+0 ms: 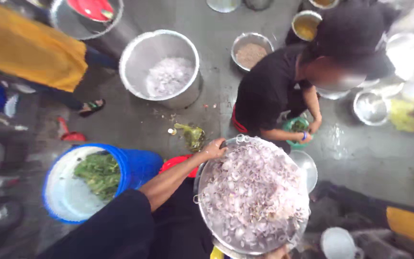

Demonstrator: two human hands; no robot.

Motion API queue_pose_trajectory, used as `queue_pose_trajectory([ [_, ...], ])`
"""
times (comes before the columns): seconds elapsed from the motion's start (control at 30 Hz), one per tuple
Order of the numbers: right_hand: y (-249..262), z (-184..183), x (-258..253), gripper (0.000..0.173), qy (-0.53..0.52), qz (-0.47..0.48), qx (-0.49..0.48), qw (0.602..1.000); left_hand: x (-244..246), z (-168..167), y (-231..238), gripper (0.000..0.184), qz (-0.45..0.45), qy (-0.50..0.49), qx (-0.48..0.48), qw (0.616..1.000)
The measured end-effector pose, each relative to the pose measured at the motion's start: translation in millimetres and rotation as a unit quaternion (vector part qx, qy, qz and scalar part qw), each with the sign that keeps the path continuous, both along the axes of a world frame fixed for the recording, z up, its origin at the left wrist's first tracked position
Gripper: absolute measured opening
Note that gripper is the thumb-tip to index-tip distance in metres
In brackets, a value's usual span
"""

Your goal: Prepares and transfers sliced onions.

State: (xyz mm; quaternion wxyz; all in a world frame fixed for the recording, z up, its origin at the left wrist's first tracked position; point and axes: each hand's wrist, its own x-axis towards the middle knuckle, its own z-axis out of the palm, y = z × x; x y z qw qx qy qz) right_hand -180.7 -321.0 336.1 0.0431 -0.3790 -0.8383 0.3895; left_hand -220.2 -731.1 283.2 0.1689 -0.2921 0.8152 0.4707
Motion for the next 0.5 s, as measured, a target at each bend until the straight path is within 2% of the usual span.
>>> queue_pose_trajectory([
  [0.1,-46.8,3.8,-52.1,0.044,0.023,0.107,-0.020,0.994,51.6,32.7,-45.7,0.045,0.129,0.008,-0.050,0.990],
  [0.23,-122.3,15.6,-100.8,0.039,0.025,0.267,-0.018,0.963,123.0,61.3,-79.9,0.047,0.290,-0.011,-0.077,0.954],
  [0.4,-230.7,-0.2,-145.4,0.037,0.021,0.442,0.031,0.896,182.4,51.7,-118.0,0.047,0.426,-0.051,-0.103,0.898],
  [0.5,-311.8,-2.6,-176.8,0.038,0.035,0.502,0.060,0.862,188.6,37.6,-157.4,0.048,0.469,-0.063,-0.089,0.876],
])
